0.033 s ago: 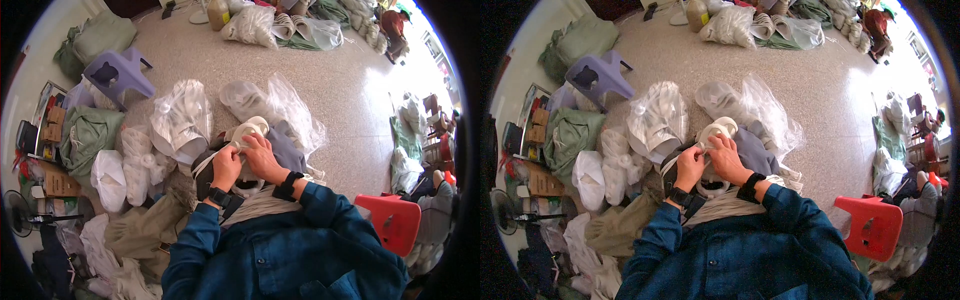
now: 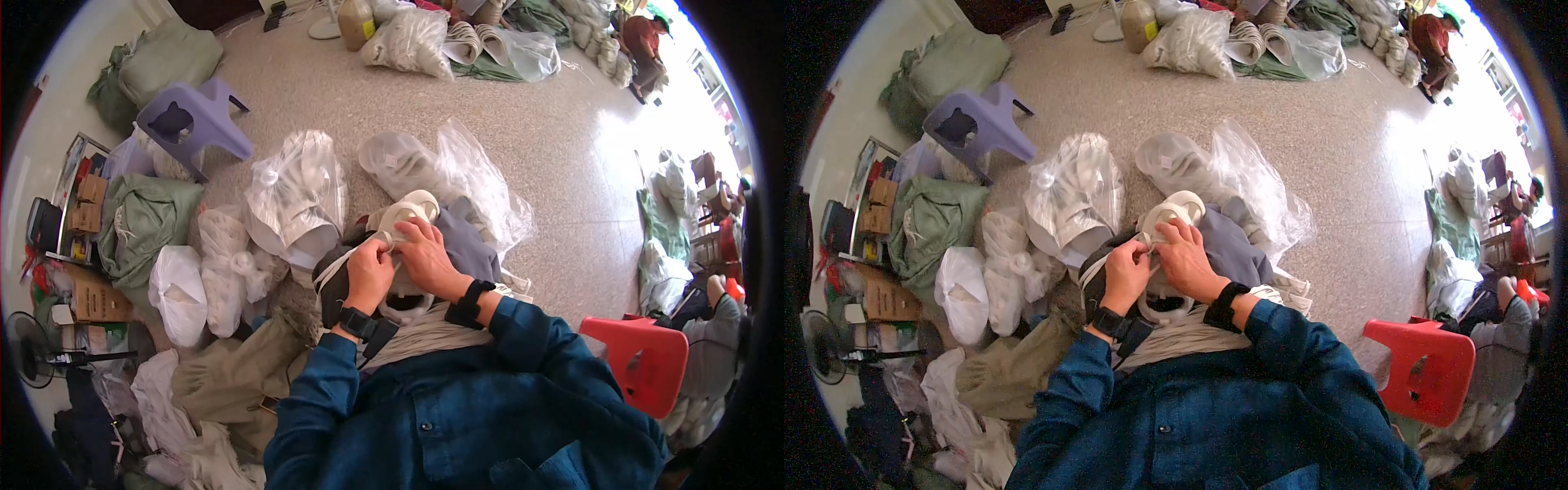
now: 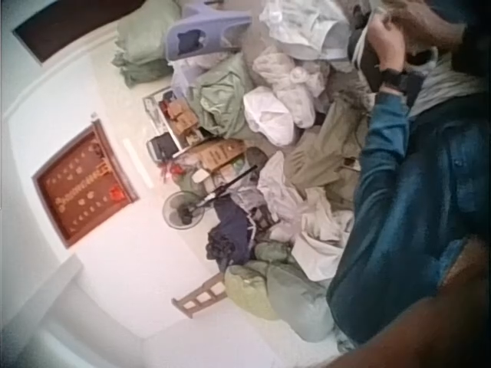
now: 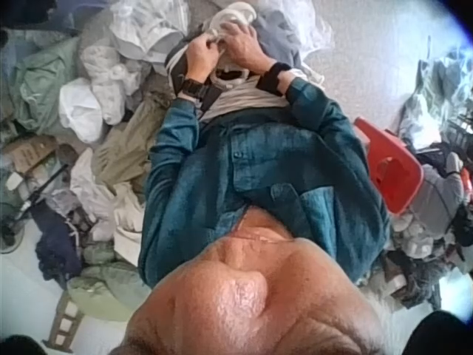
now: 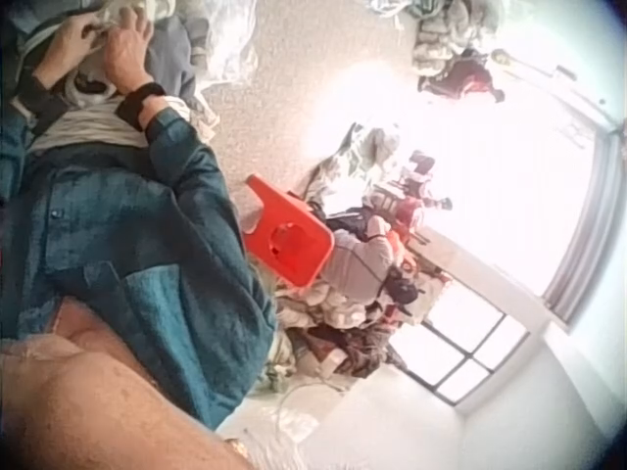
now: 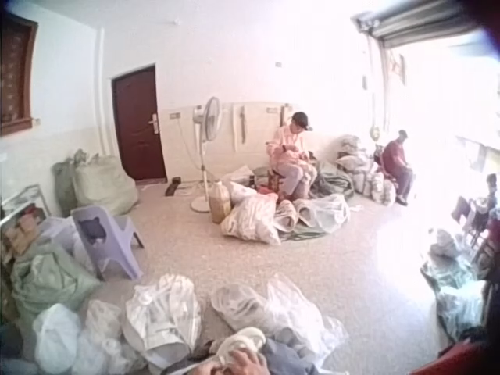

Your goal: Lacing a white athletic shoe while sitting in a workshop environment.

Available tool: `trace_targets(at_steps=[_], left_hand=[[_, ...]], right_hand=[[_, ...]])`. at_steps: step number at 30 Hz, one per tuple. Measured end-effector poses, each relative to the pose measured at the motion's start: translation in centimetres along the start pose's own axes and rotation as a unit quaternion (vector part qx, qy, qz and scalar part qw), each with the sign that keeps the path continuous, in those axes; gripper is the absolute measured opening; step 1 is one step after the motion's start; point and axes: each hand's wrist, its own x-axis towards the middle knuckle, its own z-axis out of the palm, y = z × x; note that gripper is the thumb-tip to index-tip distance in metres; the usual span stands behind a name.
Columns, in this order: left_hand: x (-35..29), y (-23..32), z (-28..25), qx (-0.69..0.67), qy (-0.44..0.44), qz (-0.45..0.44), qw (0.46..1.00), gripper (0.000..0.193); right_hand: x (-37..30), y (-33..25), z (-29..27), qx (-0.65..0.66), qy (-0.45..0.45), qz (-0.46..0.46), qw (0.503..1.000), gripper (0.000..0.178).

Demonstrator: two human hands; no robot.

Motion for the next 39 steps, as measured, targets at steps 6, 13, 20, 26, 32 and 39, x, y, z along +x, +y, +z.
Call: trace_targets(at_steps=[6,13,20,26,32,39], left_hand=[[-0.9,1.3,0.2,-0.076,0.031,-0.027,0.996,0.007],[-1.5,0.6,0.1,-0.045,0.038,0.008,0.998,0.010],[-1.9,1.0,-0.3,-0.075,0.035,0.000,0.997,0.011],[-0.6,1.1,-0.3,-0.018,0.044,0.033,0.998,0.016],[1.2,-0.9,0.8,-0.232,0.017,-0.049,0.971,0.021],[2.7,1.6,-4.2,-0.404,-0.073,-0.170,0.896,0.016]], right_hand=[[0.3,0.0,-0.1,0.019,0.070,-0.018,0.997,0.015],[-6.8,7.4,-9.4,-0.036,0.113,0.056,0.991,0.013],[-26.2,22.3,-25.4,-0.406,0.106,0.473,0.775,0.015],[-17.3,15.1,-14.5,-0.100,0.118,0.232,0.960,0.023],[-4.3,1.9,-7.0,0.002,0.017,-0.003,1.000,0.035],[-3.0,0.3,-5.0,-0.034,-0.003,0.023,0.999,0.041]])
